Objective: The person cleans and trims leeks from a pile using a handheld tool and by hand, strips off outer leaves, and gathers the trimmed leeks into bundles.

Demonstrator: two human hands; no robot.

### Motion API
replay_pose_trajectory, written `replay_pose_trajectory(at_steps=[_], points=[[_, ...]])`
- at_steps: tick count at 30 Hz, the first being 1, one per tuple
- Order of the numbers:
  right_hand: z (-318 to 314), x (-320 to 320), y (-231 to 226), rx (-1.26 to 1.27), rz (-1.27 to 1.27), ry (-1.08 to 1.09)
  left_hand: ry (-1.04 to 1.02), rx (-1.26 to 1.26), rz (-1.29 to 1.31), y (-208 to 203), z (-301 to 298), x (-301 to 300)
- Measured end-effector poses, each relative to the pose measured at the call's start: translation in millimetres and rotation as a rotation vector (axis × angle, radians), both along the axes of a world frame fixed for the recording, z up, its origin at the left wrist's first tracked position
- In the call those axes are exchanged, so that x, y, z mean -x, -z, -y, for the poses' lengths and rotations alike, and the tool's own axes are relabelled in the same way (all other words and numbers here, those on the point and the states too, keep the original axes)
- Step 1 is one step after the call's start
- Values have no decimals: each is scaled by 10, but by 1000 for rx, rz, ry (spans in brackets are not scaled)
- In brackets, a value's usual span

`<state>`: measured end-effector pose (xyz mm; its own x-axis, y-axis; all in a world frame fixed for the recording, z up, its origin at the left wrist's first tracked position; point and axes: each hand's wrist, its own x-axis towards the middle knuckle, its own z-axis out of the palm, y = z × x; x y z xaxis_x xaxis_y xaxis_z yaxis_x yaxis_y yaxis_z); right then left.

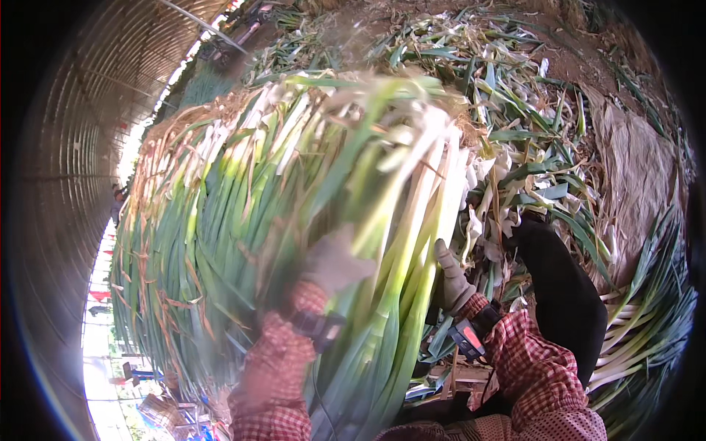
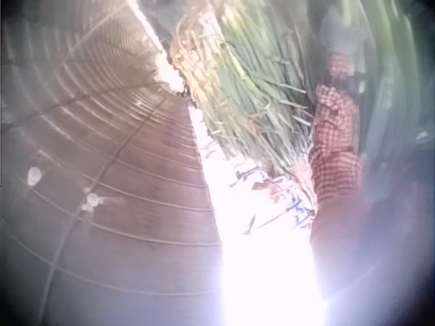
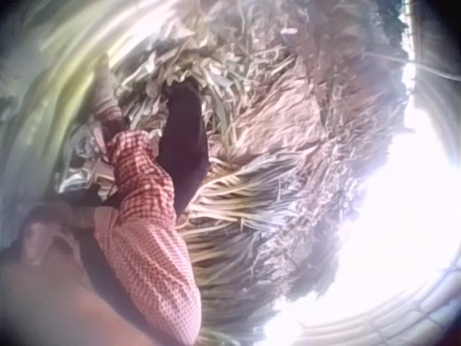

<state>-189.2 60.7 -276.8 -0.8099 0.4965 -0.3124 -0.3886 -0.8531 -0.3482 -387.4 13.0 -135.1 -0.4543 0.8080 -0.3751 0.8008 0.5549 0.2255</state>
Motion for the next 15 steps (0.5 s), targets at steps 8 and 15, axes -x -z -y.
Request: replay_pose_trajectory(at_steps=[8, 15], points=[[62, 82, -87, -42, -130, -54, -64, 63, 615, 827, -77, 754], [43, 48, -12, 184, -59, -54, -125, 178, 798, 316, -363, 145]])
